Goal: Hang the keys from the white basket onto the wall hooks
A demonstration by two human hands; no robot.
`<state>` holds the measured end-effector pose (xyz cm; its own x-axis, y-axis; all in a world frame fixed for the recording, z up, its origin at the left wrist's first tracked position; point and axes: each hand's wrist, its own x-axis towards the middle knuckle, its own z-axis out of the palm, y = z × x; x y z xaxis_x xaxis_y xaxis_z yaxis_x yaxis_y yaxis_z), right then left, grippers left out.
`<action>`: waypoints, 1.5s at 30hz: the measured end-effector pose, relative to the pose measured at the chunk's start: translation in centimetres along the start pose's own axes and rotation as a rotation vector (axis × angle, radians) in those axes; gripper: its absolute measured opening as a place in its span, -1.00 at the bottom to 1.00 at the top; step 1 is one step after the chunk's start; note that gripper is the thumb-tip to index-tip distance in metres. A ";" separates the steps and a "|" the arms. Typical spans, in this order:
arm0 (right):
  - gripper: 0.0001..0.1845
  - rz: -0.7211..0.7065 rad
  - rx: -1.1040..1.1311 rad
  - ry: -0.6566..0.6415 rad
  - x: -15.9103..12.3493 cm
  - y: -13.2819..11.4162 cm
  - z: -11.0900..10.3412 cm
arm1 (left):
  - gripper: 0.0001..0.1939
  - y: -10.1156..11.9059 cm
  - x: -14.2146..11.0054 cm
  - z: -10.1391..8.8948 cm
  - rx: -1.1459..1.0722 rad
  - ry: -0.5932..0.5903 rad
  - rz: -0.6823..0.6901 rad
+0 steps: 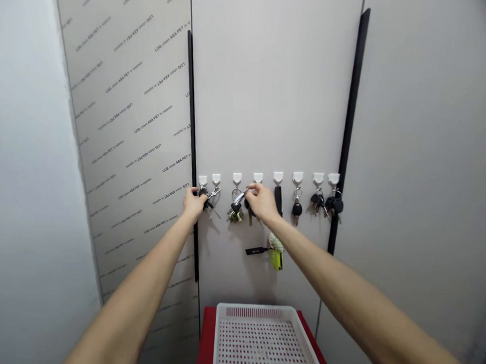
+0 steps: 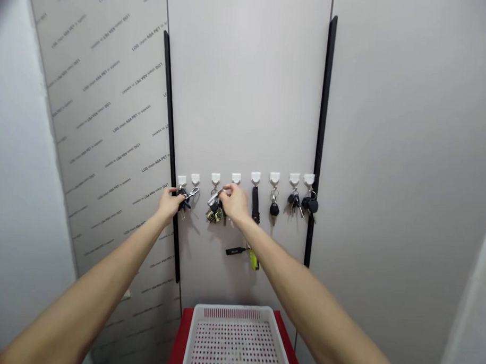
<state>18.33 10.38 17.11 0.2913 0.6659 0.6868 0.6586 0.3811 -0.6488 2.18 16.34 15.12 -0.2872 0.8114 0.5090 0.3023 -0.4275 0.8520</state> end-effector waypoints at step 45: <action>-0.56 0.071 -0.684 -1.158 -18.6 11.3 -1.3 | -0.79 1.5 0.9 -2.1 0.422 -0.147 0.132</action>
<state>21.26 1.46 -2.59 -0.1861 0.9549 -0.2315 0.9771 0.1552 -0.1454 0.47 15.58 17.16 -0.0986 0.8221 0.5607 0.6795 -0.3560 0.6415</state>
